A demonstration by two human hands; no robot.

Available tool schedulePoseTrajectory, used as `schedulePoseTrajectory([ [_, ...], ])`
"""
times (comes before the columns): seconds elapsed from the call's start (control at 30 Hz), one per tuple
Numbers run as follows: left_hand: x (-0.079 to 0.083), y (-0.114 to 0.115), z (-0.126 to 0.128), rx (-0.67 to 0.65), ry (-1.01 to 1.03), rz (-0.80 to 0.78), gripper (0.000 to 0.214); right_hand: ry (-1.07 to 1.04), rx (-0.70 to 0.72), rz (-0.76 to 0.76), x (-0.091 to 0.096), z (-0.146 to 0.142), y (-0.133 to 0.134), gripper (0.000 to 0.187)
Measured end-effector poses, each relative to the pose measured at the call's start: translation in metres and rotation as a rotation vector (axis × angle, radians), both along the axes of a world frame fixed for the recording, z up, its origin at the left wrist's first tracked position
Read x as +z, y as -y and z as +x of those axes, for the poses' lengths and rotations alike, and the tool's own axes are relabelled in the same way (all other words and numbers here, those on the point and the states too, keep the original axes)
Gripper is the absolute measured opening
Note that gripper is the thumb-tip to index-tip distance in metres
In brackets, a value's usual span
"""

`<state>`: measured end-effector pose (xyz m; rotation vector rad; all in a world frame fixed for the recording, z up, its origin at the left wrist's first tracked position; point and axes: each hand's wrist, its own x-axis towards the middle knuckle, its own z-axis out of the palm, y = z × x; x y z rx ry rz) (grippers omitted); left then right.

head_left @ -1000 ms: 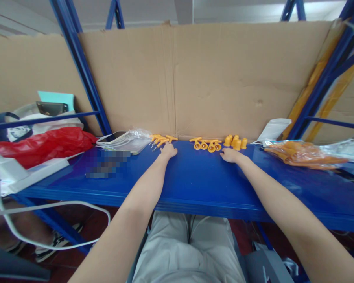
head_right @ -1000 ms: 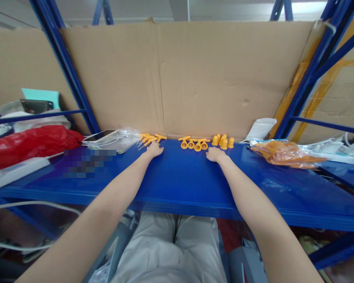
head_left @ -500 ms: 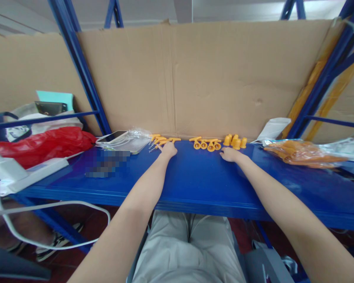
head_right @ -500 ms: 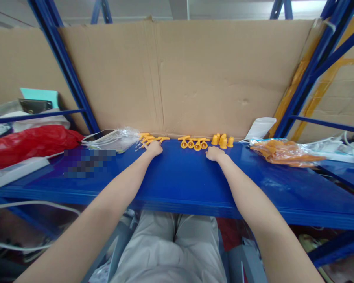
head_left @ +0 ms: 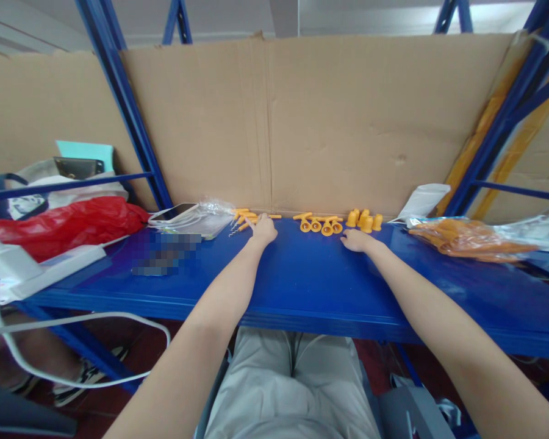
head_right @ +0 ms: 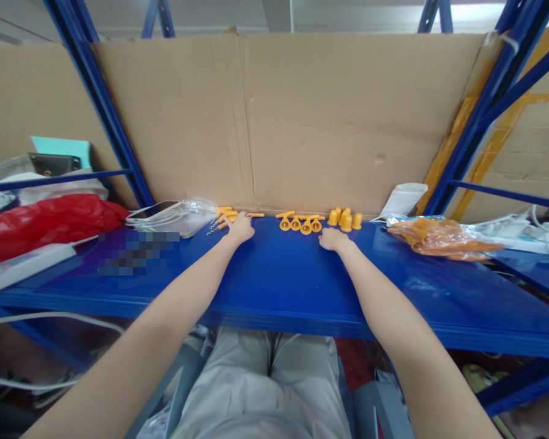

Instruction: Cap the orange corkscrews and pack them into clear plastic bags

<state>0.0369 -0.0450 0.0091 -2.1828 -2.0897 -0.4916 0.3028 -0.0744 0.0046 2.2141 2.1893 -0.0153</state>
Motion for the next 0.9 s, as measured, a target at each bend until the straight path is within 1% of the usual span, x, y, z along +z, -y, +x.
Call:
schedulePoseTrajectory([
  [0.17, -0.002, 0.005, 0.007, -0.134, -0.119, -0.012, 0.048, -0.004, 0.006, 0.0, -0.001, 0.001, -0.001, 0.048],
  [0.3, -0.005, 0.006, 0.017, -0.242, -0.161, -0.003, 0.051, 0.012, 0.006, -0.004, -0.002, 0.002, -0.003, 0.048],
  [0.47, -0.011, 0.001, 0.027, -0.503, -0.129, -0.039, 0.049, 0.004, 0.014, 0.004, -0.003, 0.002, -0.004, 0.048],
  [0.53, -0.013, -0.002, 0.029, -0.55, -0.087, -0.06, 0.05, -0.013, 0.014, 0.007, -0.004, 0.002, -0.005, 0.048],
  [0.6, -0.014, -0.003, 0.028, -0.537, -0.057, -0.061, 0.051, -0.031, 0.018, 0.009, -0.004, 0.002, -0.005, 0.048],
  [0.67, -0.014, -0.004, 0.024, -0.473, -0.043, -0.048, 0.053, -0.043, 0.017, 0.011, -0.004, 0.003, -0.005, 0.048],
  [0.77, -0.011, -0.003, 0.015, -0.286, -0.018, -0.044, 0.054, -0.045, 0.009, 0.014, -0.003, 0.003, -0.004, 0.048],
  [0.9, -0.006, -0.004, 0.001, -0.023, 0.019, -0.067, 0.048, -0.025, 0.003, 0.003, -0.003, 0.003, -0.004, 0.049],
])
